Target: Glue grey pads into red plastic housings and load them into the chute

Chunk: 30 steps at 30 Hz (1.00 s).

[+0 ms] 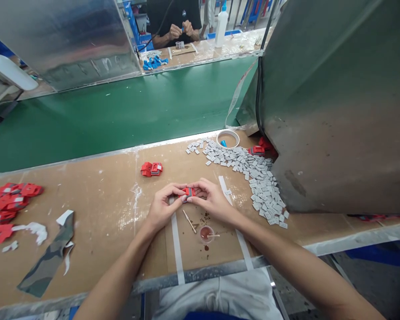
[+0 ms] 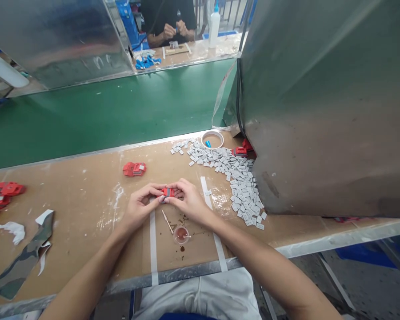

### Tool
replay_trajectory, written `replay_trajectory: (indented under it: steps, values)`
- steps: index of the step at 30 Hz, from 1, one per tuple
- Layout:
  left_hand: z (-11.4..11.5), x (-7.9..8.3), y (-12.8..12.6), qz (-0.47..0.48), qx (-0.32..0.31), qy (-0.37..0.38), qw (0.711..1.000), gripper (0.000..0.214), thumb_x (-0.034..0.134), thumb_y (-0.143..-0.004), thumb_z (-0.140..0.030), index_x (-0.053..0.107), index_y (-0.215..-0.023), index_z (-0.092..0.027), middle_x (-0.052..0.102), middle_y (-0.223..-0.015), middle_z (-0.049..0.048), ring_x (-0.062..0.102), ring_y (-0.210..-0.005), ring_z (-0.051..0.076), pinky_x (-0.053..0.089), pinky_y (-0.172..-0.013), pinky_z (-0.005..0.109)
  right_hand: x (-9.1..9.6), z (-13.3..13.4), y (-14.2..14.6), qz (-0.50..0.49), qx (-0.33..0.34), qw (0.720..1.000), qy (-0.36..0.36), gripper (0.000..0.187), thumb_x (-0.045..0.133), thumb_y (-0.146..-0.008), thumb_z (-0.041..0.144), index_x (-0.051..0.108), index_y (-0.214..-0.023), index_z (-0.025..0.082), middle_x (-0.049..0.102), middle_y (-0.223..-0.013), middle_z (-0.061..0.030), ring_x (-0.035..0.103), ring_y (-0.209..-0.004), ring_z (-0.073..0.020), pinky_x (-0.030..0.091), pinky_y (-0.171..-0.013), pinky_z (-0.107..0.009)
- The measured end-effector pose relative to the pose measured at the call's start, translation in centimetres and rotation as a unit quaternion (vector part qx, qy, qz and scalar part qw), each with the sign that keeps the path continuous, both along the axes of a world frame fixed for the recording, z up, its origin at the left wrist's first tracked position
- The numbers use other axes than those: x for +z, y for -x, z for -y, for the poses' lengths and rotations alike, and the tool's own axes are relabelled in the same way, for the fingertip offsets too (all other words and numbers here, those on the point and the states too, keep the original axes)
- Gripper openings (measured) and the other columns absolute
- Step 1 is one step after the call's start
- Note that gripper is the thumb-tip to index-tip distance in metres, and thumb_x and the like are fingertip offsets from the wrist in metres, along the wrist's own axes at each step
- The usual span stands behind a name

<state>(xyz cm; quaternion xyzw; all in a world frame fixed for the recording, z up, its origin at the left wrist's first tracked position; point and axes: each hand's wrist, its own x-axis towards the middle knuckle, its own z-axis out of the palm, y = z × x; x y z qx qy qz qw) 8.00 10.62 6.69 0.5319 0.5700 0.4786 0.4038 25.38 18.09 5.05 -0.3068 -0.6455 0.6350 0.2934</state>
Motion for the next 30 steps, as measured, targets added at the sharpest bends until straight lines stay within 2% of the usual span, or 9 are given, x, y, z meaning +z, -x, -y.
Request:
replay_trajectory:
  steps: [4, 11, 15, 17, 19, 22, 24, 26, 30]
  values:
    - [0.0, -0.2, 0.1, 0.014, -0.007, 0.000, 1.000, 0.016, 0.072, -0.084, -0.032, 0.073, -0.084, -0.016, 0.073, -0.107, 0.0137, 0.069, -0.106, 0.026, 0.051, -0.094, 0.038, 0.4, 0.0, -0.1, 0.008, 0.010, 1.000, -0.001, 0.031, 0.078, -0.079, 0.040, 0.068, -0.098, 0.017, 0.062, -0.098, -0.0059, 0.066, -0.085, -0.0173, 0.057, -0.076, -0.032]
    - [-0.1, -0.3, -0.2, -0.006, 0.006, 0.004, 1.000, 0.021, 0.074, -0.081, -0.035, 0.070, -0.075, -0.016, 0.072, -0.093, 0.0099, 0.070, -0.099, 0.025, 0.052, -0.092, 0.037, -0.3, 0.2, -0.5, 0.052, 0.021, 0.989, -0.138, 0.015, 0.068, -0.087, 0.027, 0.061, -0.096, 0.016, 0.059, -0.096, -0.0068, 0.060, -0.086, -0.0183, 0.050, -0.075, -0.031]
    - [-0.1, 0.0, -0.3, -0.011, 0.008, 0.006, 1.000, 0.020, 0.072, -0.083, -0.035, 0.069, -0.076, -0.016, 0.072, -0.095, 0.0102, 0.069, -0.105, 0.026, 0.051, -0.095, 0.038, -0.5, 0.2, -0.3, 0.047, 0.006, 0.987, -0.155, 0.015, 0.068, -0.087, 0.024, 0.060, -0.096, 0.016, 0.060, -0.099, -0.0079, 0.060, -0.088, -0.0192, 0.050, -0.078, -0.033]
    - [0.0, 0.1, -0.4, -0.007, 0.011, 0.006, 1.000, 0.019, 0.071, -0.084, -0.034, 0.068, -0.079, -0.016, 0.072, -0.096, 0.0103, 0.068, -0.108, 0.027, 0.051, -0.096, 0.039, -0.3, 0.2, -0.1, 0.032, 0.001, 0.992, -0.121, 0.016, 0.069, -0.086, 0.025, 0.060, -0.096, 0.017, 0.062, -0.102, -0.0085, 0.062, -0.090, -0.0193, 0.051, -0.079, -0.033]
    - [0.1, 0.1, -0.5, 0.004, 0.025, 0.001, 1.000, 0.019, 0.071, -0.085, -0.034, 0.068, -0.094, -0.017, 0.072, -0.105, 0.0111, 0.067, -0.110, 0.025, 0.052, -0.098, 0.039, -0.2, 0.2, 0.2, -0.006, 0.002, 0.999, -0.046, 0.021, 0.070, -0.086, 0.030, 0.060, -0.099, 0.018, 0.065, -0.103, -0.0086, 0.064, -0.093, -0.0195, 0.053, -0.082, -0.034]
    - [0.3, -0.2, -0.6, 0.024, 0.031, -0.001, 0.999, 0.041, 0.070, -0.085, -0.035, 0.059, -0.122, -0.018, 0.069, -0.122, 0.0126, 0.066, -0.113, 0.023, 0.053, -0.099, 0.037, -0.2, 0.1, 0.4, -0.077, 0.021, 0.994, 0.074, 0.033, 0.071, -0.085, 0.039, 0.057, -0.106, 0.018, 0.069, -0.104, -0.0082, 0.067, -0.100, -0.0204, 0.053, -0.092, -0.037]
    - [0.3, -0.5, -0.5, 0.018, 0.014, 0.009, 1.000, 0.044, 0.068, -0.087, -0.035, 0.058, -0.126, -0.017, 0.069, -0.124, 0.0131, 0.067, -0.113, 0.023, 0.053, -0.099, 0.037, -0.2, -0.1, 0.3, -0.089, 0.037, 0.990, 0.100, 0.036, 0.071, -0.085, 0.041, 0.056, -0.108, 0.019, 0.069, -0.105, -0.0083, 0.067, -0.101, -0.0206, 0.052, -0.094, -0.038]
    - [0.2, -0.7, -0.2, -0.010, 0.003, 0.014, 1.000, 0.041, 0.067, -0.087, -0.035, 0.061, -0.123, -0.015, 0.070, -0.122, 0.0137, 0.068, -0.111, 0.025, 0.053, -0.098, 0.038, 0.1, -0.2, 0.0, -0.070, 0.027, 0.996, 0.053, 0.030, 0.069, -0.087, 0.037, 0.057, -0.108, 0.019, 0.067, -0.108, -0.0090, 0.066, -0.102, -0.0205, 0.052, -0.093, -0.038]
    - [0.0, -0.9, 0.5, -0.109, -0.022, -0.008, 0.994, 0.038, 0.069, -0.085, -0.032, 0.065, -0.120, -0.016, 0.071, -0.120, 0.0134, 0.067, -0.109, 0.025, 0.051, -0.098, 0.039, 0.9, -0.5, -0.5, -0.022, 0.020, 0.992, -0.119, 0.006, 0.060, -0.093, 0.024, 0.062, -0.097, 0.019, 0.064, -0.106, -0.0083, 0.062, -0.103, -0.0198, 0.048, -0.093, -0.035]
